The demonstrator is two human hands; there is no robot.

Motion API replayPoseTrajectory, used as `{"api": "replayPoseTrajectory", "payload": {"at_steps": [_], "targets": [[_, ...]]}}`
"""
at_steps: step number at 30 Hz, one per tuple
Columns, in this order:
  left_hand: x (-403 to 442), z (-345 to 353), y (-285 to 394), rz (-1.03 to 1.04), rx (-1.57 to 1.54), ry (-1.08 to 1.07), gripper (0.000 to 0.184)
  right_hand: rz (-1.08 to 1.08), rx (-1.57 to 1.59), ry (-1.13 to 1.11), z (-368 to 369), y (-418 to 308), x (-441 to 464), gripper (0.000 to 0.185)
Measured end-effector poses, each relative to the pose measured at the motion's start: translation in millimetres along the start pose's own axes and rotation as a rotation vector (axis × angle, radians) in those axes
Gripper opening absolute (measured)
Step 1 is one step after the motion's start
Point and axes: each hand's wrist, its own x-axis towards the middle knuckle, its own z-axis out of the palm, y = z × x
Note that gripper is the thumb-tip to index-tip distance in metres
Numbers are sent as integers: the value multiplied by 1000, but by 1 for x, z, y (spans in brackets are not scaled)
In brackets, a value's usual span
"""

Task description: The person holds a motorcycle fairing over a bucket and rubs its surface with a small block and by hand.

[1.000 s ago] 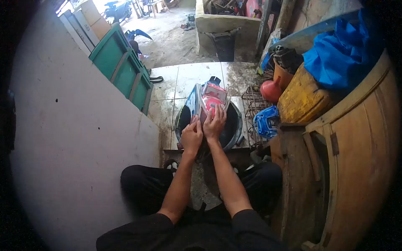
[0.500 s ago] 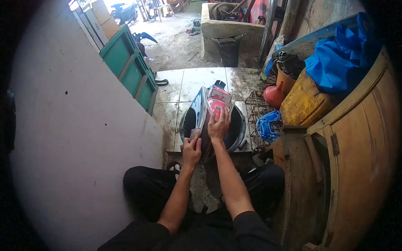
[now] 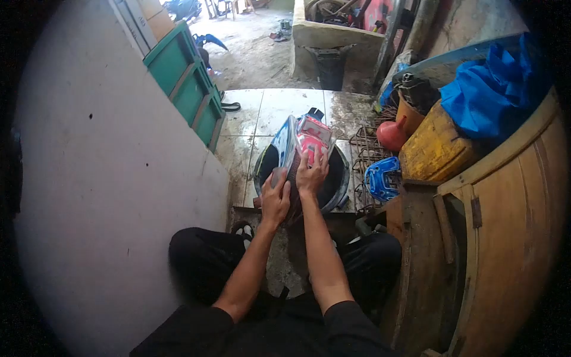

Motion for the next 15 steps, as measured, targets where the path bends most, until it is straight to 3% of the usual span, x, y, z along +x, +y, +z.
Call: {"api": "replayPoseTrajectory", "payload": {"at_steps": [5,11,15], "targets": [[24,-11,14,-30,31,-68,39,-10,-9,29,-1,-2,-1,54],[-27,-27,12,-112,118,-33,38,-5,-5,0,-3,-3,-1,54],[7,-21,12,-49,-20,-62,32,-13,10,2,-2,-3,2,54]]}}
